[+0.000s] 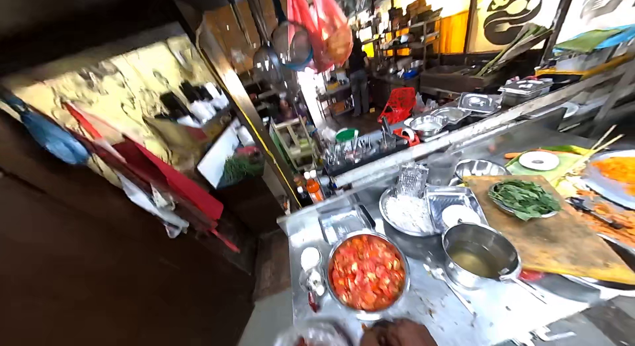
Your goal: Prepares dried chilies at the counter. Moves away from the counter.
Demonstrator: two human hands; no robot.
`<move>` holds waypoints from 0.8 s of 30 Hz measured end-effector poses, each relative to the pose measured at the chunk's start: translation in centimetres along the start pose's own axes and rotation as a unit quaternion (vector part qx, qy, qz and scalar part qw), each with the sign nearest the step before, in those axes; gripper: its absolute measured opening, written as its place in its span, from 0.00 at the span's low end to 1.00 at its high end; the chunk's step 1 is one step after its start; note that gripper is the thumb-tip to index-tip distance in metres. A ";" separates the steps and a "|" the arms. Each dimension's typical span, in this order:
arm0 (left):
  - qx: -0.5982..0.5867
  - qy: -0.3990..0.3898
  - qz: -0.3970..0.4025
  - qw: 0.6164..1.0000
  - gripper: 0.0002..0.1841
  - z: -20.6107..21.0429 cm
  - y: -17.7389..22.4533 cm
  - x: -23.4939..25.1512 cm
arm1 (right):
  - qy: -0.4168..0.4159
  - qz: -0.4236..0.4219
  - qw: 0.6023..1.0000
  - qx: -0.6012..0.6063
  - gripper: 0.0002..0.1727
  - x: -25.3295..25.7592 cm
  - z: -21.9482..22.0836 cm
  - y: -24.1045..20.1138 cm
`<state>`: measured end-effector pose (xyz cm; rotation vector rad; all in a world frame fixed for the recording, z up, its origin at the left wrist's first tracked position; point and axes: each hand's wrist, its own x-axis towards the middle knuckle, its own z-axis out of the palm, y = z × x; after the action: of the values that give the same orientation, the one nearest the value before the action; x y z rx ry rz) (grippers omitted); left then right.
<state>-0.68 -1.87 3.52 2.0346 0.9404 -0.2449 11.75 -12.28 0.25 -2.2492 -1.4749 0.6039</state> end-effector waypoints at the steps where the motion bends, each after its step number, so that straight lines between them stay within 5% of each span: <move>1: 0.008 0.009 0.019 1.000 0.19 0.4 -0.7 0.1 | -0.008 0.031 0.999 -0.020 0.21 -0.1 0.4 0.1; 7: -0.007 0.032 0.063 0.997 0.14 -2.9 -0.6 -1.5 | -0.034 0.085 0.994 -0.054 0.23 -0.3 -2.1 -1.1; 12: -0.141 0.262 0.160 0.941 0.18 -6.5 -5.4 -4.4 | 0.061 0.029 0.998 0.014 0.26 -1.1 -0.5 1.7; 15: -0.099 0.385 0.026 0.917 0.15 -8.7 -9.6 -5.9 | 0.060 0.015 0.997 0.054 0.26 -1.2 -1.0 1.6; 19: -0.028 0.292 -0.195 0.936 0.17 -9.4 -14.0 -6.8 | 0.045 -0.030 0.994 0.092 0.25 -1.3 -1.3 1.3; 24: 0.010 0.278 -0.264 0.924 0.17 -7.7 -15.8 -5.7 | 0.032 -0.081 0.991 0.100 0.24 -0.3 -1.8 -0.5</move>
<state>-16.90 6.53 1.12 1.8590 1.8480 0.0526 12.20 -12.53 2.03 -1.9588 -1.4772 0.5940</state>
